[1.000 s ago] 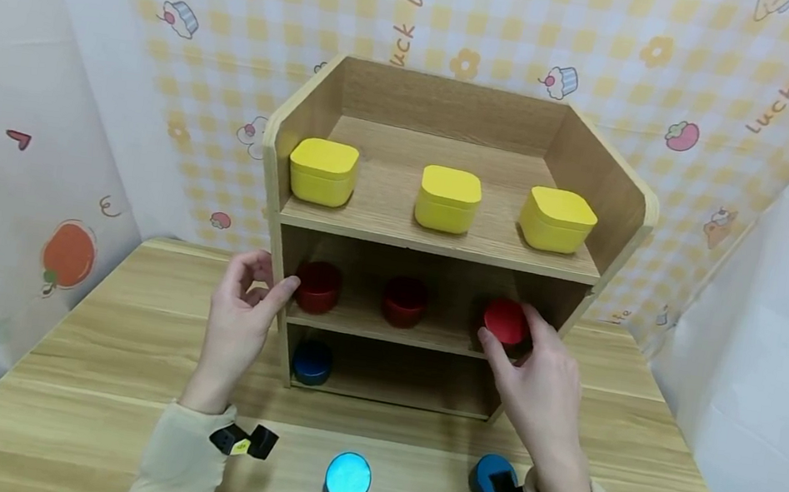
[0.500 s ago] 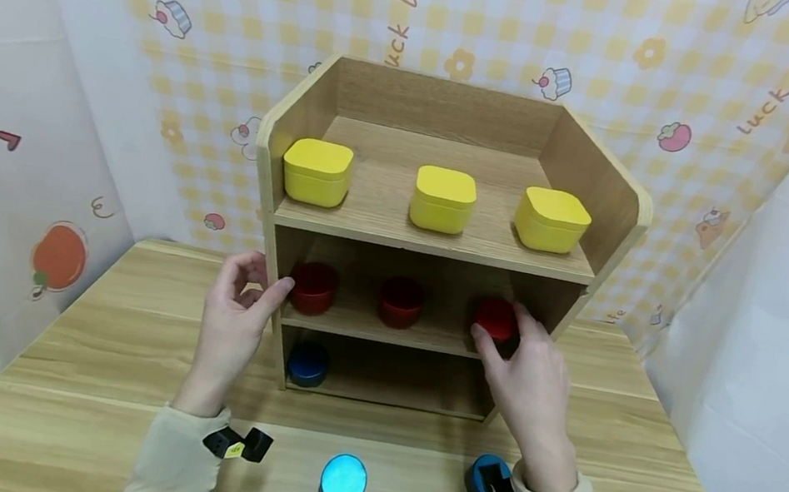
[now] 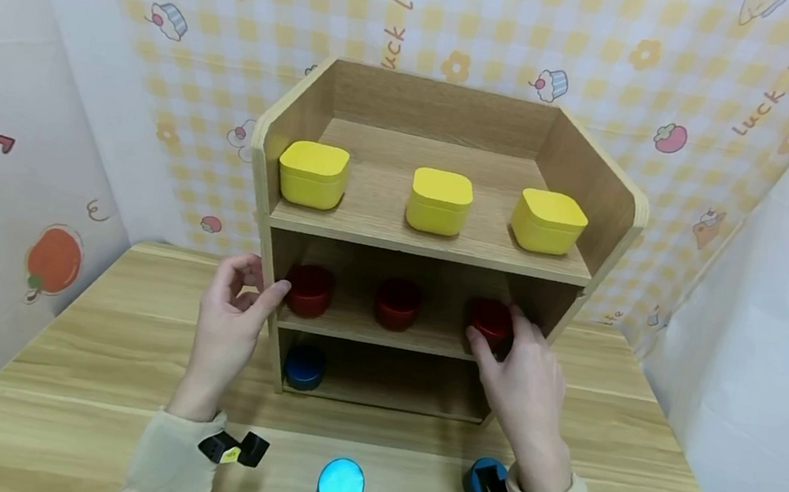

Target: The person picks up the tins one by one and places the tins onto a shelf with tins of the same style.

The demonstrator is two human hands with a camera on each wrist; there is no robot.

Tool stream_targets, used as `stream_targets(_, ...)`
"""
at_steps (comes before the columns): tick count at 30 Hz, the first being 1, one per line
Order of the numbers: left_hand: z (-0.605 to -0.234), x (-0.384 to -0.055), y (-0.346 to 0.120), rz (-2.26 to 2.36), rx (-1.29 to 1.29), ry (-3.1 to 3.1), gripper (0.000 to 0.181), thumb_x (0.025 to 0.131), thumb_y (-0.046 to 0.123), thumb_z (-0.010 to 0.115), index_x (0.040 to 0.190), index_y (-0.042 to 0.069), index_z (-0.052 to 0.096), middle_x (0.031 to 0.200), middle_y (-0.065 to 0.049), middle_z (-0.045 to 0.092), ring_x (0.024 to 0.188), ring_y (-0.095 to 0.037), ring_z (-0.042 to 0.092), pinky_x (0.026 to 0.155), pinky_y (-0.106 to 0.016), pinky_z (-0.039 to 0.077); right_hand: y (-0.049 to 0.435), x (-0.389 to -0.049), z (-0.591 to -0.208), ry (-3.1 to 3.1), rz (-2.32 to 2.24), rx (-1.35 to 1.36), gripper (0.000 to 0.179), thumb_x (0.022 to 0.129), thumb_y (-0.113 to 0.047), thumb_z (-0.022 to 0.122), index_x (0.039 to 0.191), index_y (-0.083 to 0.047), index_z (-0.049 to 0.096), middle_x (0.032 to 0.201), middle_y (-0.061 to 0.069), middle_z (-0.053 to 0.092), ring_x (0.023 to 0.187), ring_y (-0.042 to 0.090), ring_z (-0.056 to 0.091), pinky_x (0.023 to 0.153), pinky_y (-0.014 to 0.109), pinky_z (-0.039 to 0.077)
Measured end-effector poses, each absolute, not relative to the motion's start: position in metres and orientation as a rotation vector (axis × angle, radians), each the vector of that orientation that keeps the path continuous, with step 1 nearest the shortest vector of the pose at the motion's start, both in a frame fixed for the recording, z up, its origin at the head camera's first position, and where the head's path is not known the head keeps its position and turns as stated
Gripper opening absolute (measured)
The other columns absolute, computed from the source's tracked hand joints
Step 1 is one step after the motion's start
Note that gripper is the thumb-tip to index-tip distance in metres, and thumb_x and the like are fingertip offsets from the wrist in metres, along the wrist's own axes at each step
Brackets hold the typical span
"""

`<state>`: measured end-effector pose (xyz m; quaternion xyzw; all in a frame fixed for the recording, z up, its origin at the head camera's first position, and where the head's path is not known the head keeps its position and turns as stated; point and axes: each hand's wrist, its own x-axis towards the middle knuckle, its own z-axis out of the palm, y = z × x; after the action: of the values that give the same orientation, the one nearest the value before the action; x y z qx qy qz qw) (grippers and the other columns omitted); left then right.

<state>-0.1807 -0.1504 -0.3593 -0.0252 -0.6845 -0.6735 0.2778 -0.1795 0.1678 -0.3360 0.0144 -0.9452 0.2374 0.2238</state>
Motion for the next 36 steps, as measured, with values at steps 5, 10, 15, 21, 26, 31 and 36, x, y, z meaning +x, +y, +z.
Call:
stream_targets(5,-0.359,-0.180,-0.150,-1.803,-0.064,-1.844,0.032,0.091,0.001,0.071,0.108,0.023,0.055,0.094,0.003,0.053,0.088,-0.010,0.053,0.070,-0.016,0.045,0.169,-0.178,-0.337,-2.607,0.647,0.065,0.076,0.089,-0.043,0.074,0.144,0.001,0.047,0.125,0.028,0.066,0.099,0.047,0.068,0.077,0.059,0.054)
stream_targets(10,-0.358,-0.180,-0.150,-1.816,-0.068,-1.836,0.032,0.091,0.001,0.071,0.108,0.022,0.056,0.093,0.002,0.053,0.088,-0.010,0.053,0.070,-0.016,0.045,0.169,-0.174,-0.336,-2.630,0.624,0.103,0.094,0.086,-0.052,0.075,0.154,-0.002,0.033,0.128,0.030,0.062,0.092,0.046,0.067,0.076,0.060,0.054)
stream_targets(15,-0.359,-0.179,-0.150,-1.802,-0.061,-1.848,0.032,0.090,0.000,0.071,0.108,0.022,0.055,0.093,0.003,0.053,0.089,-0.009,0.054,0.070,-0.016,0.046,0.170,-0.163,-0.332,-2.653,0.596,0.127,0.096,0.088,-0.056,0.071,0.159,-0.010,0.025,0.139,0.028,0.055,0.100,0.046,0.067,0.076,0.060,0.054)
stream_targets(21,-0.359,-0.178,-0.150,-1.806,-0.058,-1.842,0.032,0.090,-0.001,0.070,0.108,0.021,0.055,0.093,0.003,0.053,0.088,-0.009,0.053,0.070,-0.015,0.045,0.169,-0.144,-0.321,-2.642,0.561,0.130,0.087,0.089,-0.059,0.068,0.157,-0.017,0.031,0.144,0.017,0.053,0.103,0.041,0.069,0.065,0.056,0.053)
stream_targets(26,-0.361,-0.177,-0.150,-1.805,-0.068,-1.830,0.032,0.090,-0.002,0.071,0.109,0.020,0.056,0.092,0.003,0.053,0.087,-0.008,0.053,0.069,-0.015,0.045,0.168,-0.127,-0.310,-2.662,0.566,0.145,0.073,0.091,-0.058,0.066,0.150,-0.020,0.044,0.139,0.010,0.056,0.070,0.014,0.063,0.053,0.036,0.045)
stream_targets(31,-0.361,-0.176,-0.150,-1.797,-0.065,-1.834,0.032,0.090,-0.001,0.071,0.109,0.019,0.056,0.093,0.003,0.052,0.087,-0.009,0.052,0.068,-0.015,0.045,0.165,-0.114,-0.306,-2.669,0.600,0.220,0.063,0.090,-0.055,0.068,0.142,-0.022,0.054,0.126,0.003,0.062,0.059,-0.006,0.047,0.050,0.024,0.037)
stream_targets(36,-0.361,-0.176,-0.150,-1.804,-0.071,-1.835,0.032,0.090,-0.001,0.071,0.110,0.018,0.056,0.094,0.003,0.051,0.088,-0.009,0.052,0.070,-0.015,0.045,0.161,-0.111,-0.311,-2.682,0.656,0.327,0.057,0.088,-0.049,0.074,0.136,-0.021,0.060,0.119,-0.002,0.065,0.059,-0.008,0.044,0.050,0.019,0.037)
